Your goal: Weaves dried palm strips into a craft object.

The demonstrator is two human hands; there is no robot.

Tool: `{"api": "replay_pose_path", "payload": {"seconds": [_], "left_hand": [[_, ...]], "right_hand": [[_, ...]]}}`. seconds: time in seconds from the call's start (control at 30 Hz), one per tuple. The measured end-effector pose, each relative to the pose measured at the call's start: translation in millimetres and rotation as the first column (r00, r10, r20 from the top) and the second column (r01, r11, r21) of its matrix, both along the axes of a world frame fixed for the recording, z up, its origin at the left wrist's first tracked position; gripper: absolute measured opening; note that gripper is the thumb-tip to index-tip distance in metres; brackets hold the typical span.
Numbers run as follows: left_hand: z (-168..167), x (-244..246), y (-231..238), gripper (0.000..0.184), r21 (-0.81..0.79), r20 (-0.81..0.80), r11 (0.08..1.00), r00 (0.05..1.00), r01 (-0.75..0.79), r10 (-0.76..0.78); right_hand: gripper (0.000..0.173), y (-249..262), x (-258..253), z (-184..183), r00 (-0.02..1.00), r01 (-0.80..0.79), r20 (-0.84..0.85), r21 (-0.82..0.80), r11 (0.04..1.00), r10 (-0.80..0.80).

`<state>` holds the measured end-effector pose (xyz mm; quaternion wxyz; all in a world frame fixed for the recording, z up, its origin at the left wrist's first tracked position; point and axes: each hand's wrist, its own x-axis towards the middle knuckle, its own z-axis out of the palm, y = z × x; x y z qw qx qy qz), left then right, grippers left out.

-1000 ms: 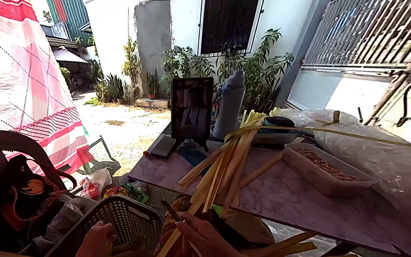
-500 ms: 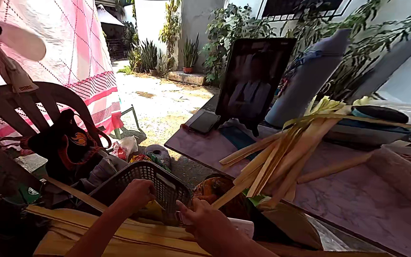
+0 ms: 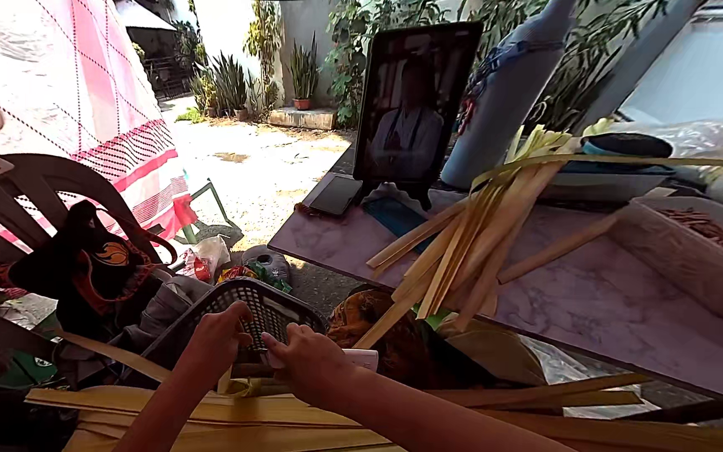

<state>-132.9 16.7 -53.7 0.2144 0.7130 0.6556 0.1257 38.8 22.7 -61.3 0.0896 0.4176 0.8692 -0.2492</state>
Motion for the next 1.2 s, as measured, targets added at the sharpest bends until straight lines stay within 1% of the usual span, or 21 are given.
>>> {"api": "replay_pose_path", "payload": {"seconds": [0.13,0.27,0.37,0.5,0.6,0.73,0.8,0.87,0.97,1.0,1.03,1.1,1.2], "left_hand": [[0.3,0.5,-1.4,0.022,0.069,0.079,0.997,0.996,-0.04,0.035],[3.9,3.3,-4.7,0.018,0.187,0.124,0.981,0.992,-0.045,0.022],[8.8,7.7,-8.6,0.015,0.191,0.155,0.981,0.988,-0.033,0.003],[16.2,11.8,-18.7,0.009,0.085,0.161,0.996,0.987,-0.035,0.021],[13.1,8.0,-24.3,0.009,-0.015,0.133,0.996,0.987,-0.09,0.091],[5.6,4.8,-29.0,0.018,-0.214,0.104,0.966,0.98,-0.142,0.167],[-1.3,5.2,-29.7,0.021,-0.284,0.138,0.95,0.975,-0.128,0.173],[-9.2,7.1,-31.8,0.028,-0.303,0.208,0.947,0.963,-0.104,0.172],[-25.0,10.9,-37.2,0.044,-0.219,0.303,0.976,0.949,-0.021,0.089],[-30.9,11.6,-38.4,0.045,-0.19,0.314,0.982,0.948,0.002,0.059],[-35.3,12.7,-39.3,0.042,-0.169,0.313,0.986,0.949,0.014,0.04],[-44.0,14.1,-41.5,0.029,-0.117,0.312,0.993,0.95,0.028,0.01],[-61.0,13.5,-45.4,0.013,0.02,0.348,0.999,0.936,0.044,-0.048]], "right_hand": [[0.059,1.0,2.0,-1.5,0.996,-0.046,0.069,-0.042,0.998,0.049],[0.056,-2.5,-1.4,-2.6,0.982,-0.118,0.139,-0.076,0.99,0.127],[0.059,-2.9,-8.6,-10.6,0.984,-0.114,0.127,-0.084,0.99,0.124],[0.063,-0.4,-12.1,-18.0,1.0,0.005,0.031,-0.051,0.999,-0.003],[0.06,-2.1,-9.2,-16.8,0.998,0.061,-0.017,-0.03,0.998,-0.062],[0.058,0.3,-5.3,-20.6,0.996,0.09,-0.022,0.038,0.995,-0.089],[0.057,1.6,-4.2,-21.4,0.995,0.094,-0.018,0.04,0.995,-0.093],[0.058,2.1,-3.1,-21.6,0.996,0.09,-0.013,0.034,0.995,-0.089],[0.059,2.1,-0.5,-21.6,0.996,0.085,-0.005,0.02,0.996,-0.085],[0.059,2.2,0.8,-22.1,0.996,0.085,-0.009,0.017,0.996,-0.085],[0.059,2.4,2.0,-22.6,0.996,0.088,-0.011,0.015,0.996,-0.088],[0.058,2.4,4.5,-23.8,0.995,0.098,-0.019,0.013,0.995,-0.098],[0.059,2.0,7.8,-23.4,0.995,0.1,-0.005,0.004,0.995,-0.1]]}}
